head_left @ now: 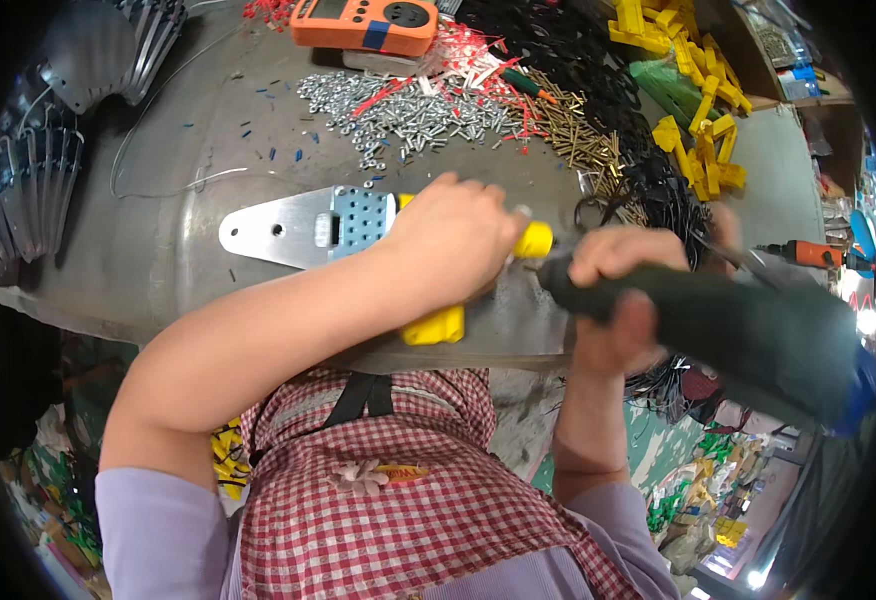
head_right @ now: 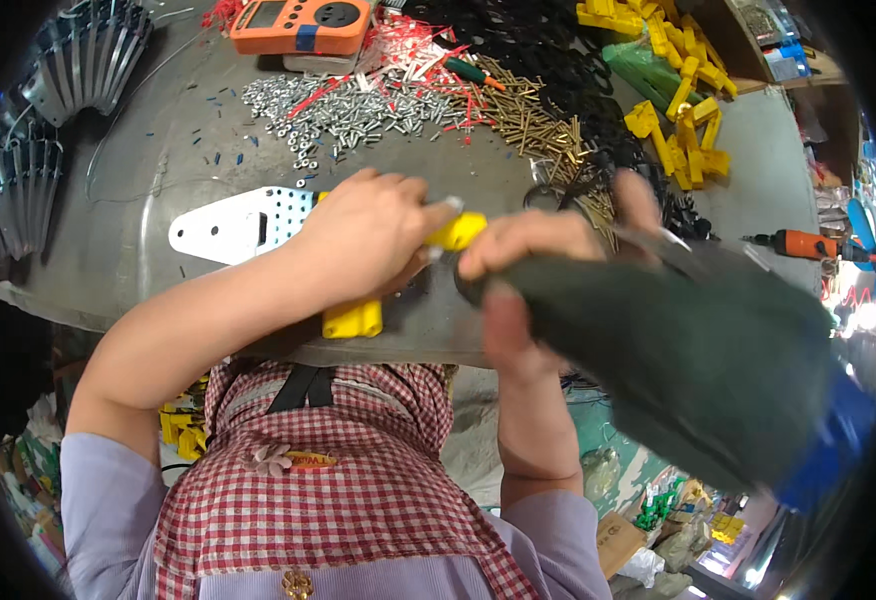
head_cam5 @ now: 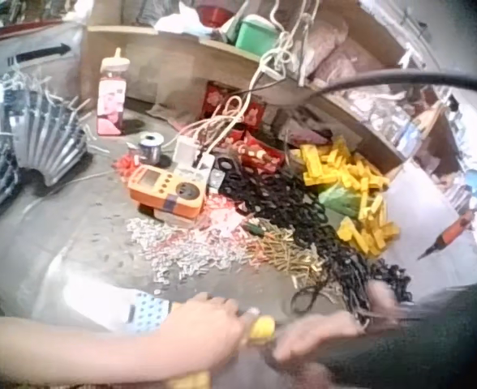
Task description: Installing internal wiring and circuit boards into a plastic housing, soldering connections, and securing parts with an electric screwdriver.
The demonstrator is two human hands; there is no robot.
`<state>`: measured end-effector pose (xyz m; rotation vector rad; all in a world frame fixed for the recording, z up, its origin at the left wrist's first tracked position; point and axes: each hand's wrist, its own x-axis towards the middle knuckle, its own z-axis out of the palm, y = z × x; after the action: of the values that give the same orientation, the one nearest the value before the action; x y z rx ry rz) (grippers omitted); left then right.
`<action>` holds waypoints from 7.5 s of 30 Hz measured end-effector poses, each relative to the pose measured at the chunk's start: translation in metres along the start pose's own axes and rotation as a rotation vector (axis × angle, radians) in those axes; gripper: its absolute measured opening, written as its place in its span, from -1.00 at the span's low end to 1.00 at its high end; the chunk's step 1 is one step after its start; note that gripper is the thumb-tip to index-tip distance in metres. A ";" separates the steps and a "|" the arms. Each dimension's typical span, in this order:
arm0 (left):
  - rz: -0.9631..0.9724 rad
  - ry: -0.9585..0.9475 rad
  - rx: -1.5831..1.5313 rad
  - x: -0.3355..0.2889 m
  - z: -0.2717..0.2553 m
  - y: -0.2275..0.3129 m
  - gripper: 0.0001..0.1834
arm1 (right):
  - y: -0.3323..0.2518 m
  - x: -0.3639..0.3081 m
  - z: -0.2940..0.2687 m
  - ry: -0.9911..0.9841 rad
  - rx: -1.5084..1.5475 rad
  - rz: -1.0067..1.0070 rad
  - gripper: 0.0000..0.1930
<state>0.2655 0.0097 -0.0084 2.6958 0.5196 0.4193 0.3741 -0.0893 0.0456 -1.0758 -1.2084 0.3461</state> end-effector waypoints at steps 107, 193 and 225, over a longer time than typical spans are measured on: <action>0.086 -0.073 -0.199 -0.103 -0.031 -0.026 -0.18 | -0.016 0.012 -0.002 0.391 0.634 0.394 -0.33; -0.195 0.352 -0.349 -0.091 -0.021 -0.037 -0.72 | 0.058 -0.015 -0.046 0.534 1.022 0.461 -0.64; -0.077 0.087 -0.293 -0.091 -0.024 -0.038 -0.08 | 0.026 -0.044 -0.064 0.601 0.944 0.446 -0.54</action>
<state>0.1654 0.0130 -0.0222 2.3783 0.5383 0.5478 0.4219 -0.1393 0.0011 -0.5195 -0.1721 0.7726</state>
